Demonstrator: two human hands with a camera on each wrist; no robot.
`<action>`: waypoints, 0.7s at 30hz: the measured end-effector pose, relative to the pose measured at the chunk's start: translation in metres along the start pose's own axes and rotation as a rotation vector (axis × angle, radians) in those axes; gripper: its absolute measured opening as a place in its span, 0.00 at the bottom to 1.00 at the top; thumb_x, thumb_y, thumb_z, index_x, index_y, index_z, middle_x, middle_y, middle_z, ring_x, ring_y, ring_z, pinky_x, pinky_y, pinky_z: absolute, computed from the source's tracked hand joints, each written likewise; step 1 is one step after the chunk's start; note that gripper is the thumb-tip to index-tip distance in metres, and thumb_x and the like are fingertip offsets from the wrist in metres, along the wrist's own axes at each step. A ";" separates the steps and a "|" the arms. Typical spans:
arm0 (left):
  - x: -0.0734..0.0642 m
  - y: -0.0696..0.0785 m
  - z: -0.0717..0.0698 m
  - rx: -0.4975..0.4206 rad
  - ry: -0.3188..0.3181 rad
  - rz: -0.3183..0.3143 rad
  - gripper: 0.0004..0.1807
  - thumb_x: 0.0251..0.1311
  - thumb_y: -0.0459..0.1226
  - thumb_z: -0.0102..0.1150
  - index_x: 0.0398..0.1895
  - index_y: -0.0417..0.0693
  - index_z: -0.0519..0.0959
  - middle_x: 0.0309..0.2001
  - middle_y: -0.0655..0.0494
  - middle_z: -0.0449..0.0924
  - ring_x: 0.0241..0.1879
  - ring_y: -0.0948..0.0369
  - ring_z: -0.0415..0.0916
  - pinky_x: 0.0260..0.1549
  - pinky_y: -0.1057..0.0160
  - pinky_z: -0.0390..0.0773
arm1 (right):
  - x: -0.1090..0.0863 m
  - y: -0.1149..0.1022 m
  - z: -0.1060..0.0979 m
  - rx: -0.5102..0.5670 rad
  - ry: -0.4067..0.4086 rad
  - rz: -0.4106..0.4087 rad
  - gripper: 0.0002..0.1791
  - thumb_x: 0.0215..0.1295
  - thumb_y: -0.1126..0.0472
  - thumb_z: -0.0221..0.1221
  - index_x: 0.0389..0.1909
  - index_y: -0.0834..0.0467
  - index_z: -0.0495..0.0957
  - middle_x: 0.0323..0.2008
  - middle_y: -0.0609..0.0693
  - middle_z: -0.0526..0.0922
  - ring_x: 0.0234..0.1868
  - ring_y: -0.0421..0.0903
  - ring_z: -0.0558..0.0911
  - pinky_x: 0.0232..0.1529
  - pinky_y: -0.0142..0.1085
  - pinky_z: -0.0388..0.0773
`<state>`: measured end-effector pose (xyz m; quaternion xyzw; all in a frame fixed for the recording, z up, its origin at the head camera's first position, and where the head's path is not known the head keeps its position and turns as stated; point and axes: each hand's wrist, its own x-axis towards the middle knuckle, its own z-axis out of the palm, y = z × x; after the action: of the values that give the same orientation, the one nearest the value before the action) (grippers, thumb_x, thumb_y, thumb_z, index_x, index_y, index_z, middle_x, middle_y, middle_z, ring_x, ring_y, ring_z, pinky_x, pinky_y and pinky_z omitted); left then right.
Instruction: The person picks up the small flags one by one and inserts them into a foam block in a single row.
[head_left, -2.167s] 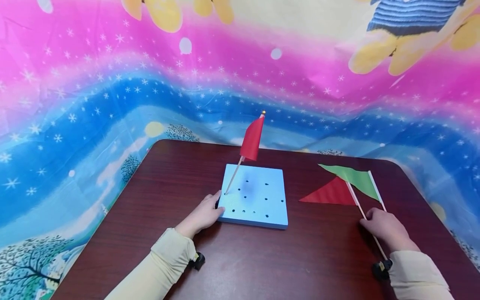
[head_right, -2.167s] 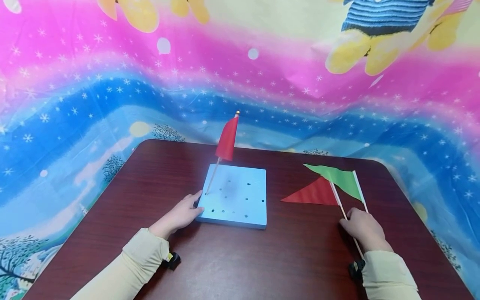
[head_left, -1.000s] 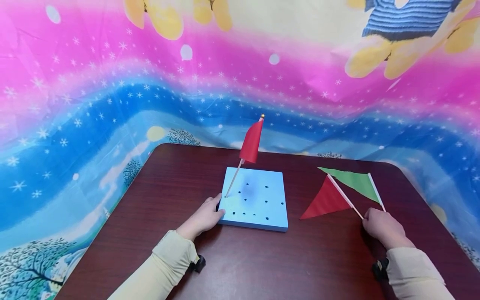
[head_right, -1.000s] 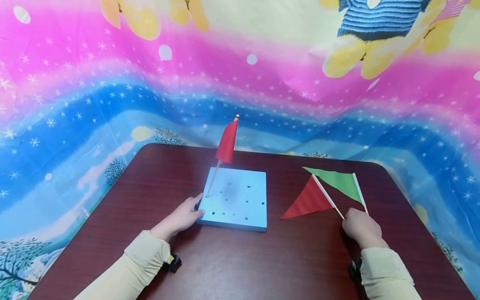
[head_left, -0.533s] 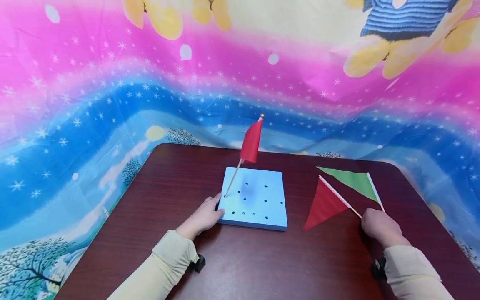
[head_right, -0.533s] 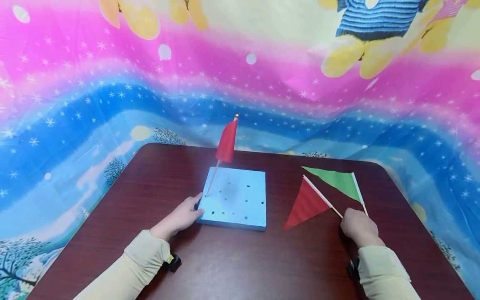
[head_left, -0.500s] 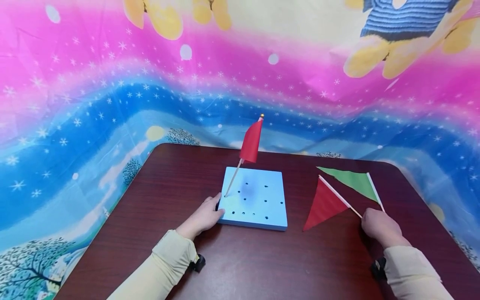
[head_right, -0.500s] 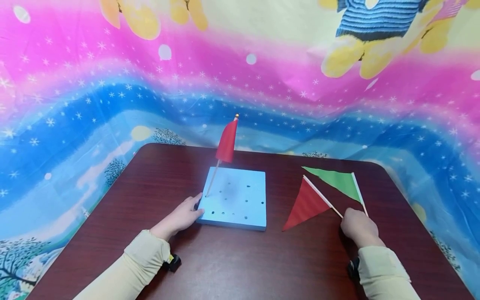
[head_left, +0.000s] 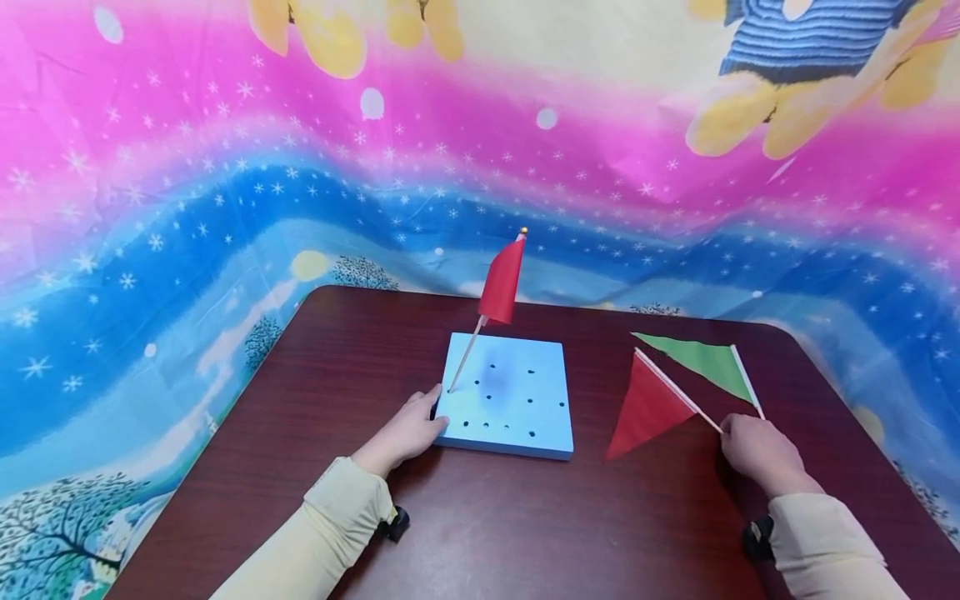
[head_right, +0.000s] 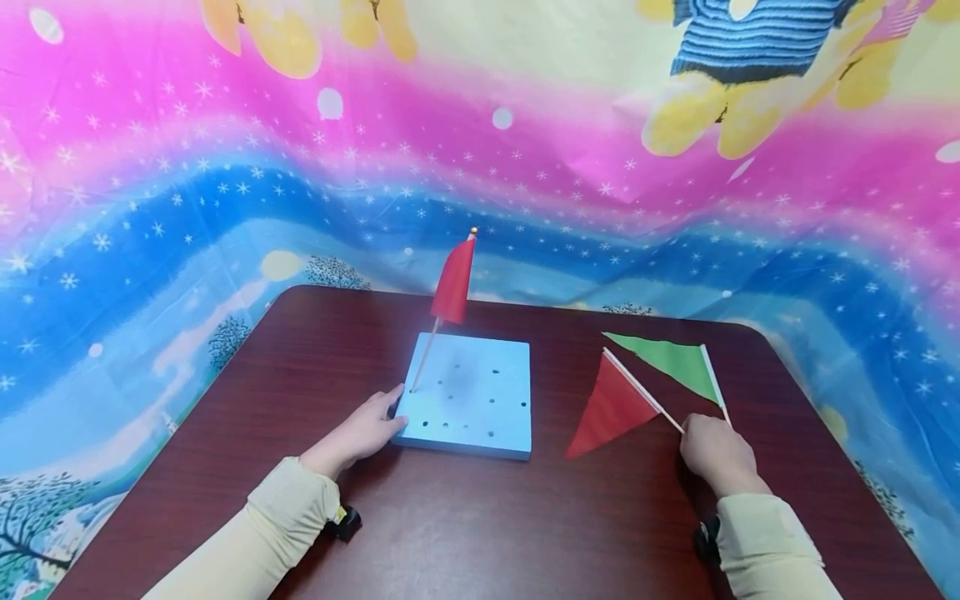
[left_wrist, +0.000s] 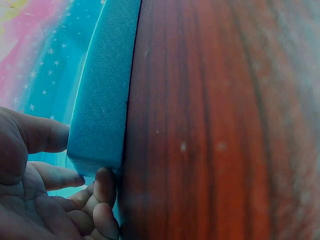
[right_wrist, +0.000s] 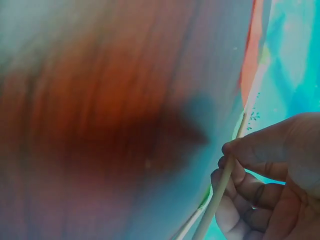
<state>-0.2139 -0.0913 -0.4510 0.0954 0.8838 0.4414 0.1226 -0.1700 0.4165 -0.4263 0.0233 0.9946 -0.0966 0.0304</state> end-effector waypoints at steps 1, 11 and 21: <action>0.000 0.000 0.000 0.001 0.000 0.001 0.35 0.74 0.33 0.53 0.80 0.33 0.55 0.76 0.28 0.54 0.76 0.40 0.53 0.69 0.40 0.60 | 0.000 0.000 -0.001 0.004 0.004 -0.003 0.08 0.67 0.69 0.51 0.35 0.67 0.79 0.25 0.53 0.77 0.26 0.52 0.75 0.31 0.53 0.76; 0.000 -0.002 -0.001 -0.005 0.000 0.007 0.35 0.74 0.32 0.53 0.80 0.32 0.55 0.76 0.28 0.54 0.76 0.40 0.53 0.69 0.41 0.60 | 0.009 -0.017 -0.010 0.152 0.062 -0.036 0.10 0.73 0.64 0.56 0.39 0.69 0.78 0.28 0.55 0.80 0.30 0.54 0.78 0.35 0.50 0.76; 0.000 -0.001 -0.001 -0.002 -0.011 0.006 0.35 0.74 0.33 0.53 0.80 0.33 0.54 0.76 0.28 0.52 0.77 0.39 0.51 0.70 0.40 0.58 | 0.012 -0.033 -0.008 0.415 0.037 0.023 0.12 0.77 0.63 0.54 0.45 0.71 0.75 0.33 0.55 0.82 0.33 0.48 0.79 0.34 0.40 0.76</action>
<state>-0.2145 -0.0928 -0.4513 0.1005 0.8822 0.4423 0.1262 -0.1843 0.3864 -0.4127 0.0422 0.9535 -0.2984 0.0076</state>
